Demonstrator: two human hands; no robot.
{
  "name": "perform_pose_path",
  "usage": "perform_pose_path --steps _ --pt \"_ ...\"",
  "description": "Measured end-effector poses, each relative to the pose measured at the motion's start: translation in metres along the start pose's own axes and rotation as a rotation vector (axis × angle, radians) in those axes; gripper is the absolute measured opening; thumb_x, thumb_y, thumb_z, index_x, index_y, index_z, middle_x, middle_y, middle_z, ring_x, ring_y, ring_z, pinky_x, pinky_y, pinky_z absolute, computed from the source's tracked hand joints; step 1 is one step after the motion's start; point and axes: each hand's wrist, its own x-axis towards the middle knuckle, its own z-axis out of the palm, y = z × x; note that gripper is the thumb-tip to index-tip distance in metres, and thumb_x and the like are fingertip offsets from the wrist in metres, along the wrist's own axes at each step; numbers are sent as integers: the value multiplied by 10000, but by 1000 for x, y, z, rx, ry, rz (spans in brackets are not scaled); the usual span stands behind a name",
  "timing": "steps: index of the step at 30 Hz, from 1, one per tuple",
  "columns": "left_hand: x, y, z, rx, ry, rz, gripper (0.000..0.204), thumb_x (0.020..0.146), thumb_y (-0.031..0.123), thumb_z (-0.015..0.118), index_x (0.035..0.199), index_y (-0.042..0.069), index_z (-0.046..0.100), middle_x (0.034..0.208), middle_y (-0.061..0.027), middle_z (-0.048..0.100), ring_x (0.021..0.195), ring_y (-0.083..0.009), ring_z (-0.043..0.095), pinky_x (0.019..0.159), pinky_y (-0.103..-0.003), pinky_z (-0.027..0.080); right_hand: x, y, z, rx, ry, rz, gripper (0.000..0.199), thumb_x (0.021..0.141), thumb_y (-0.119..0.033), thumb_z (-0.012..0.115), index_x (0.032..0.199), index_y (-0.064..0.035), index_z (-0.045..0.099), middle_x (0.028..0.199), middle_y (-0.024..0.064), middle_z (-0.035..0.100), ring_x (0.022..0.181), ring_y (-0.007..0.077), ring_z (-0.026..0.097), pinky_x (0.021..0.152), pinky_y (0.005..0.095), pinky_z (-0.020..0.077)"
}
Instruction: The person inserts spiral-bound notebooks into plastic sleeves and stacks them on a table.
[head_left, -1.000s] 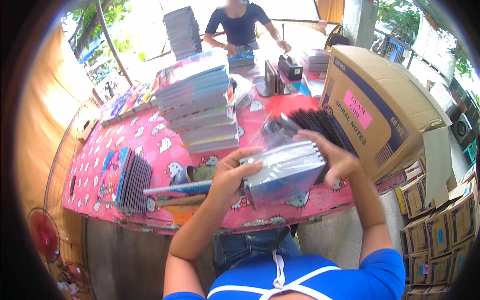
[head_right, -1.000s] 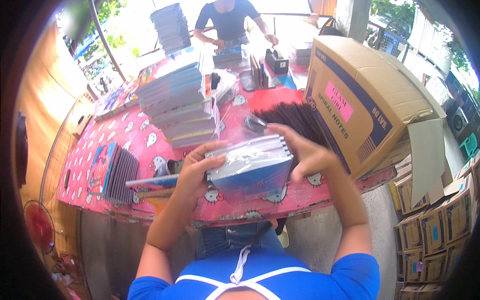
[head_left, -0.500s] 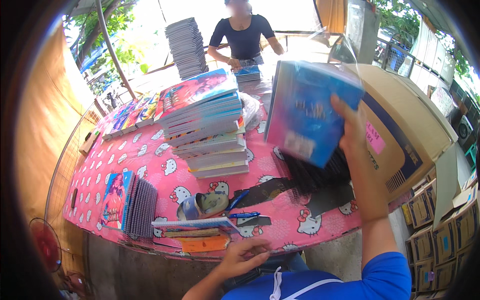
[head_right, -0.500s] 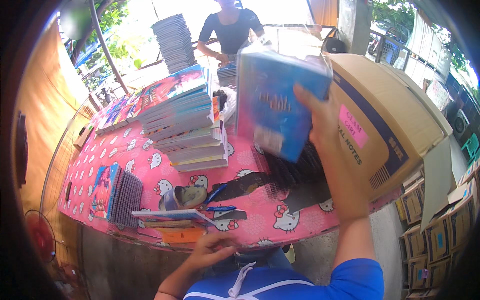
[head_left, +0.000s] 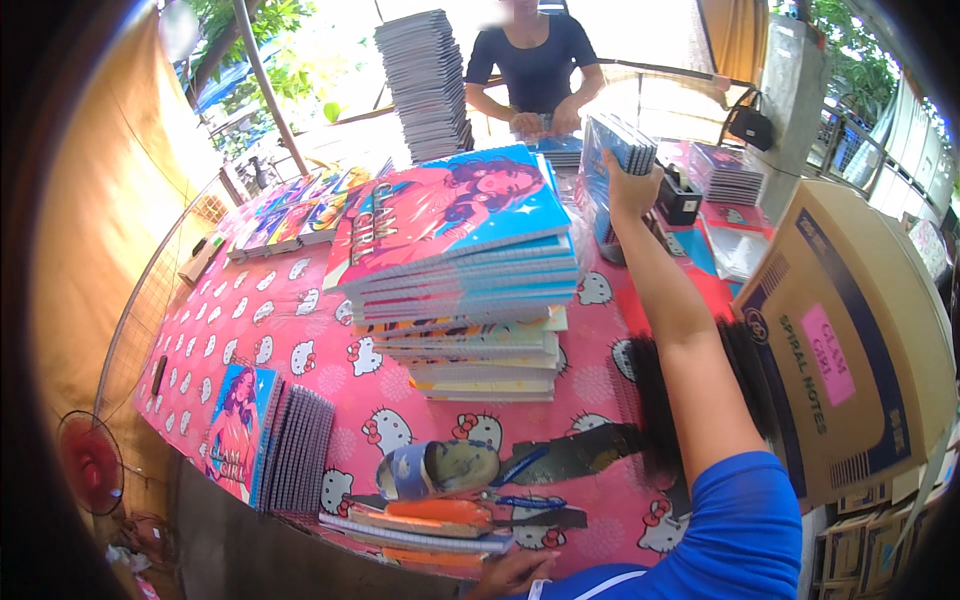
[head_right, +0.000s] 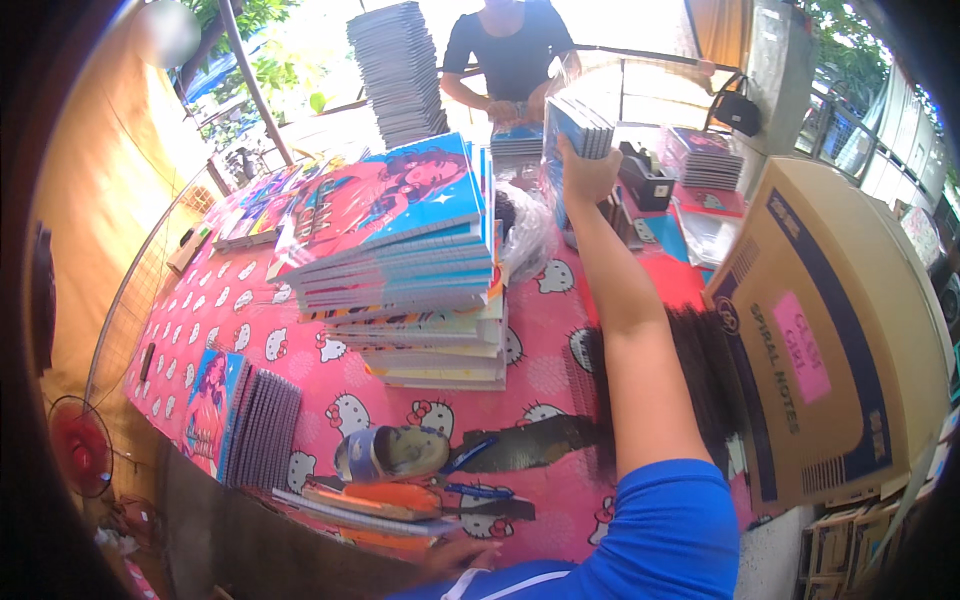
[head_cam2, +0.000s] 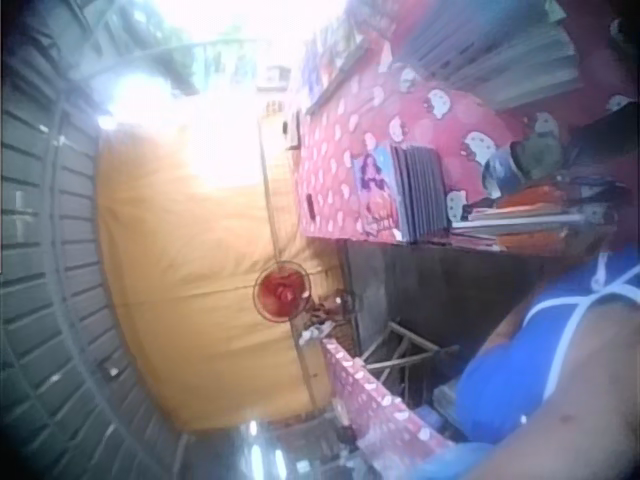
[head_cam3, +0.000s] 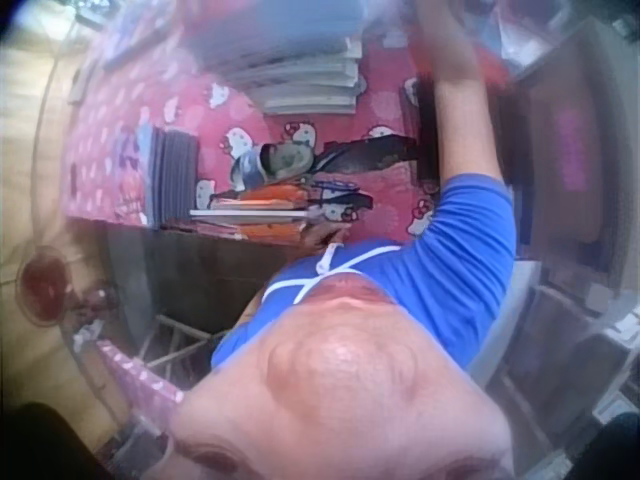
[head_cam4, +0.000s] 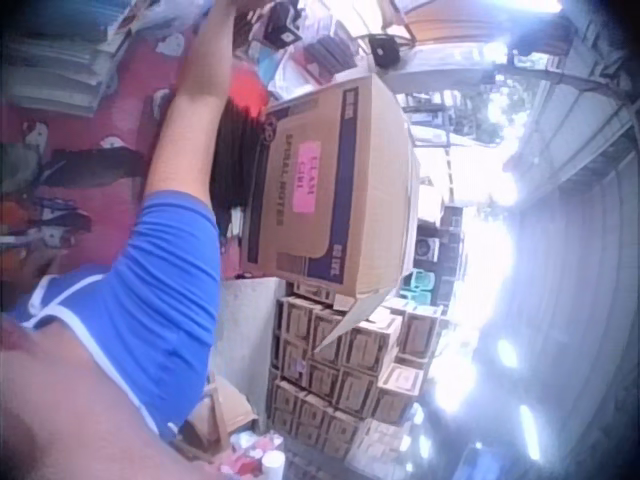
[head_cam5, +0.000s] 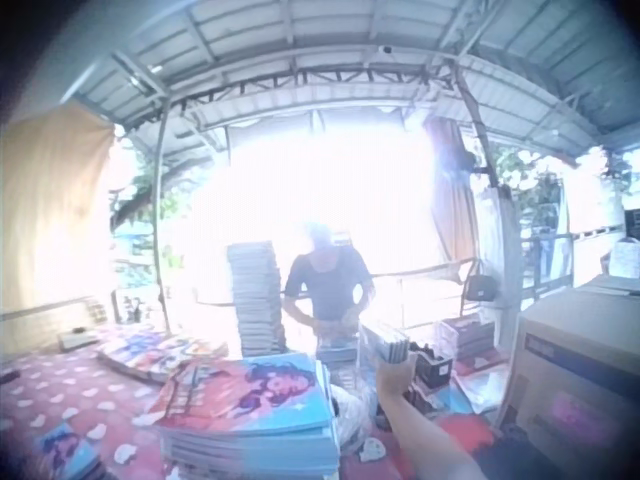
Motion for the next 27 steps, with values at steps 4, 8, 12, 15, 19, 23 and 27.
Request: perform_pose_path --steps 4,8,12,15,19,23,27 --pt "5 3 -1 -33 44 -92 182 846 130 699 1016 66 701 726 -42 661 608 -91 617 539 -241 483 -23 28 37 -58 -50 -26 766 559 -460 861 1025 43 519 930 176 606 885 348 608 789 428 480" --pt "9 -1 1 -44 50 -144 186 845 131 698 1020 66 699 732 -46 662 610 -99 623 542 -244 487 -49 48 61 -85 -56 -160 755 553 -435 876 1024 33 518 973 178 578 924 356 585 809 440 475" --pt "10 -7 6 -63 50 -153 191 845 133 698 1024 67 696 739 -50 663 613 -106 629 545 -248 490 -74 43 70 -96 -138 -77 803 548 -445 878 1052 50 496 1021 203 568 978 382 572 853 459 472" --pt "10 -7 3 -69 31 -120 194 845 135 697 1027 67 694 743 -53 665 615 -111 633 547 -251 493 -59 49 70 -64 -146 -47 944 538 -464 880 1155 97 437 1099 245 541 1049 402 547 904 456 456" --pt "7 -11 2 -87 24 -72 198 844 136 697 1030 68 692 750 -57 666 618 -118 639 550 -254 496 -61 54 55 -141 -233 -133 1147 527 -481 881 1286 160 306 1237 311 464 1170 421 483 987 439 413" --pt "-3 -21 7 -134 24 -13 203 844 138 696 1034 69 690 756 -61 667 620 -126 645 553 -258 500 -60 53 52 -207 -413 -184 1183 548 -474 871 1322 178 258 1308 348 406 1234 432 432 1040 432 373" --pt "-1 -27 7 -143 -13 111 207 843 140 696 1038 69 687 763 -65 669 623 -133 651 556 -262 503 -13 67 51 -319 -336 -377 1146 599 -478 838 1329 180 248 1332 352 384 1254 436 410 1064 425 352"
